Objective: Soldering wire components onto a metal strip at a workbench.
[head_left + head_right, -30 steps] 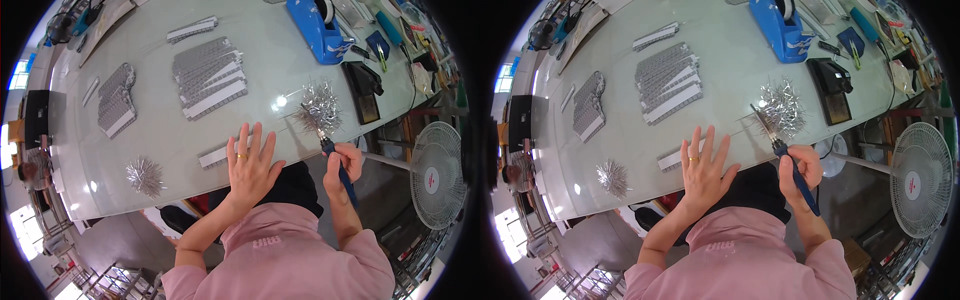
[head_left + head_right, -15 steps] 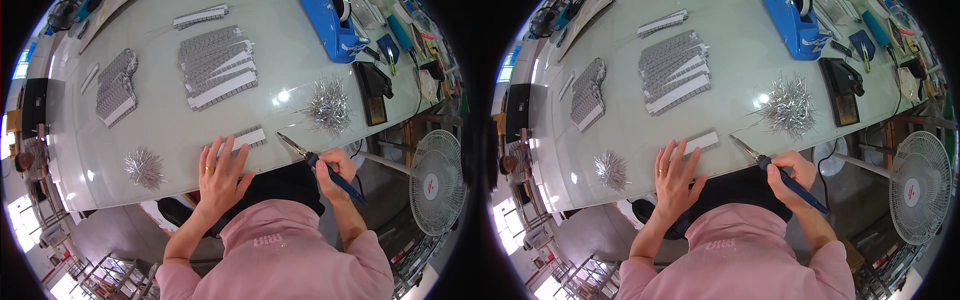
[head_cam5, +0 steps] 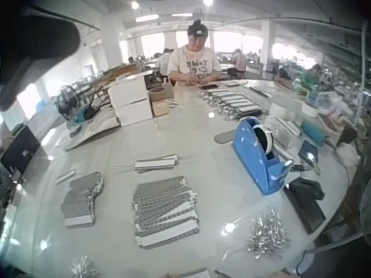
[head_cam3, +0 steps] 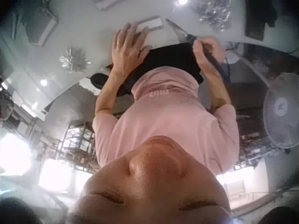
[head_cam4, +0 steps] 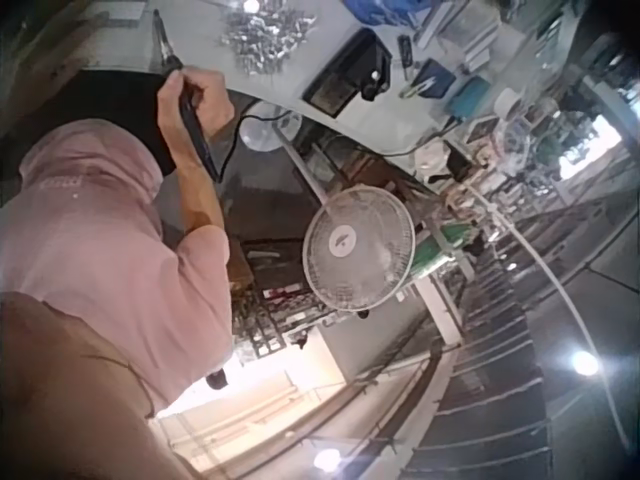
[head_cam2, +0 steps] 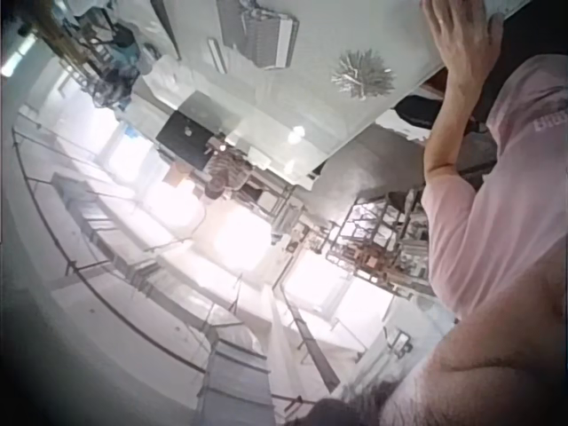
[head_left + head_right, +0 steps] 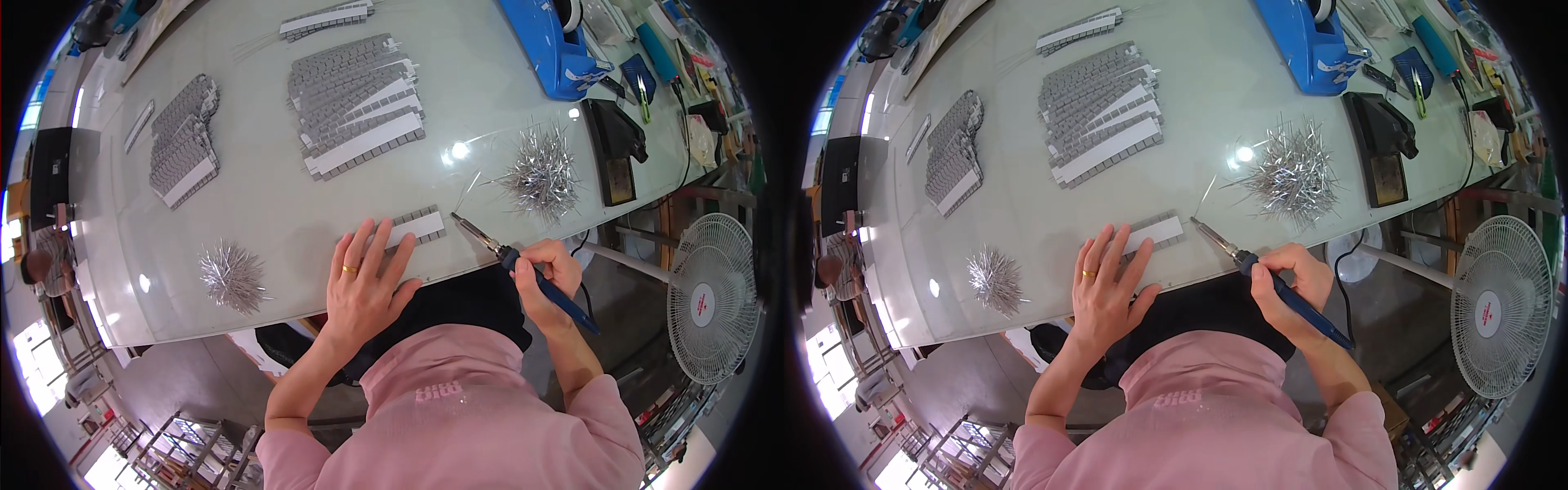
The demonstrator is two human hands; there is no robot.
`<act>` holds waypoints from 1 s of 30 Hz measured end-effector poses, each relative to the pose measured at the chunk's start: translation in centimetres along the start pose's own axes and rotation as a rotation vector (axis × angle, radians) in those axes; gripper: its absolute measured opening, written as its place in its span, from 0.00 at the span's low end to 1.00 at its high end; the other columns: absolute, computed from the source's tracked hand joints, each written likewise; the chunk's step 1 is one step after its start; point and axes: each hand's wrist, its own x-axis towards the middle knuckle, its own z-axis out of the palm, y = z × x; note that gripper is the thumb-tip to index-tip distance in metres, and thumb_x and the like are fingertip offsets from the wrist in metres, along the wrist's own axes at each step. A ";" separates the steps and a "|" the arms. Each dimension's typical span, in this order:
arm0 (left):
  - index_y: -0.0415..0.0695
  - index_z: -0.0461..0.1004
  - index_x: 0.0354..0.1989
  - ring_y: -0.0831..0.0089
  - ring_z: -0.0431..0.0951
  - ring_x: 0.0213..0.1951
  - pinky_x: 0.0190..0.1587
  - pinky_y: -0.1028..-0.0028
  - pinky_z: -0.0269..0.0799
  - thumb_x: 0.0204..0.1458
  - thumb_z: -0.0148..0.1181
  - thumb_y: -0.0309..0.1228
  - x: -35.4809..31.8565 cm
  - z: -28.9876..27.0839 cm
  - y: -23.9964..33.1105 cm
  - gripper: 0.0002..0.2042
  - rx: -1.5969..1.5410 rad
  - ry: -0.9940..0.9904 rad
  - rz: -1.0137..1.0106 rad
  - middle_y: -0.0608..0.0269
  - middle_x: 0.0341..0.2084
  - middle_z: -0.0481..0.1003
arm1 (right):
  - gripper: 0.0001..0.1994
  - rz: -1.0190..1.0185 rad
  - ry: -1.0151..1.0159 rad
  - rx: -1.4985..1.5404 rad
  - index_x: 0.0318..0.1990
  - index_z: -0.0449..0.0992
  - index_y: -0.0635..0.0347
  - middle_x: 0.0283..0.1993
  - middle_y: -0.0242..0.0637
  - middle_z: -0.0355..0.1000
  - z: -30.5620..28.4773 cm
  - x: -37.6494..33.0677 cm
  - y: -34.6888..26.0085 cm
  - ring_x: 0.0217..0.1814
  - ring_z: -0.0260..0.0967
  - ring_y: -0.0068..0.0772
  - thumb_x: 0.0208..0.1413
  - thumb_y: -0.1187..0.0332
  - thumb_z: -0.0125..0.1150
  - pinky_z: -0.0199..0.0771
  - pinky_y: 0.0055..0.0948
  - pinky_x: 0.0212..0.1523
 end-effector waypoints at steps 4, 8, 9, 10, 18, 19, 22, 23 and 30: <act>0.52 0.74 0.54 0.58 0.65 0.60 0.59 0.57 0.63 0.48 0.64 0.44 0.0 0.1 0.0 0.23 0.014 0.010 0.019 0.57 0.58 0.67 | 0.06 0.010 0.008 -0.018 0.31 0.72 0.65 0.25 0.38 0.73 0.2 -0.5 0.0 0.24 0.69 0.22 0.50 0.75 0.64 0.67 0.20 0.27; 0.49 0.74 0.54 0.55 0.65 0.59 0.58 0.55 0.63 0.47 0.65 0.41 -0.4 0.3 -0.1 0.24 -0.002 0.040 0.019 0.54 0.58 0.66 | 0.06 0.058 0.028 0.036 0.33 0.68 0.64 0.26 0.36 0.71 1.1 -0.9 0.0 0.25 0.69 0.20 0.55 0.74 0.60 0.66 0.19 0.27; 0.49 0.74 0.54 0.55 0.65 0.59 0.58 0.55 0.63 0.46 0.65 0.40 -0.4 0.3 -0.1 0.24 0.004 0.041 0.013 0.54 0.58 0.66 | 0.05 0.054 0.019 0.052 0.35 0.66 0.63 0.28 0.35 0.69 1.3 -1.0 -0.1 0.25 0.67 0.19 0.58 0.74 0.56 0.65 0.18 0.27; 0.49 0.74 0.54 0.55 0.65 0.59 0.57 0.55 0.63 0.46 0.65 0.40 -0.4 0.2 -0.1 0.24 0.009 0.042 0.008 0.54 0.58 0.66 | 0.05 0.054 0.019 0.053 0.35 0.66 0.63 0.28 0.35 0.69 1.6 -1.1 -0.1 0.25 0.67 0.19 0.58 0.74 0.56 0.65 0.18 0.27; 0.49 0.75 0.54 0.57 0.66 0.56 0.55 0.57 0.64 0.45 0.65 0.35 -0.5 0.3 0.9 0.23 0.013 0.052 -0.031 0.55 0.59 0.66 | 0.05 0.195 0.147 0.264 0.35 0.65 0.63 0.30 0.35 0.69 3.0 -1.6 0.0 0.26 0.70 0.23 0.60 0.73 0.54 0.74 0.22 0.29; 0.49 0.75 0.53 0.58 0.66 0.55 0.54 0.58 0.64 0.45 0.65 0.34 -0.4 0.3 1.1 0.23 0.028 0.057 -0.042 0.56 0.58 0.66 | 0.05 0.196 0.147 0.263 0.35 0.65 0.63 0.30 0.35 0.69 3.0 -1.7 0.0 0.26 0.70 0.23 0.60 0.73 0.54 0.74 0.22 0.29; 0.50 0.75 0.53 0.60 0.66 0.55 0.54 0.58 0.64 0.44 0.66 0.32 -0.4 0.5 1.6 0.23 0.033 0.051 -0.044 0.57 0.58 0.66 | 0.05 0.190 0.165 0.277 0.35 0.65 0.63 0.31 0.35 0.69 3.2 -1.9 0.2 0.26 0.71 0.23 0.60 0.73 0.55 0.74 0.22 0.30; 0.50 0.75 0.53 0.60 0.66 0.55 0.54 0.58 0.64 0.44 0.66 0.32 -0.4 0.5 1.7 0.23 0.033 0.051 -0.044 0.57 0.58 0.66 | 0.05 0.188 0.165 0.276 0.35 0.65 0.63 0.31 0.35 0.69 3.3 -1.9 0.1 0.26 0.71 0.23 0.60 0.73 0.55 0.74 0.22 0.30; 0.50 0.75 0.53 0.61 0.66 0.54 0.53 0.61 0.66 0.43 0.66 0.27 -0.4 0.6 2.3 0.24 0.042 0.046 -0.053 0.58 0.57 0.67 | 0.06 0.183 0.145 0.247 0.35 0.65 0.64 0.31 0.36 0.69 3.1 -2.0 0.2 0.27 0.70 0.23 0.60 0.73 0.55 0.76 0.23 0.32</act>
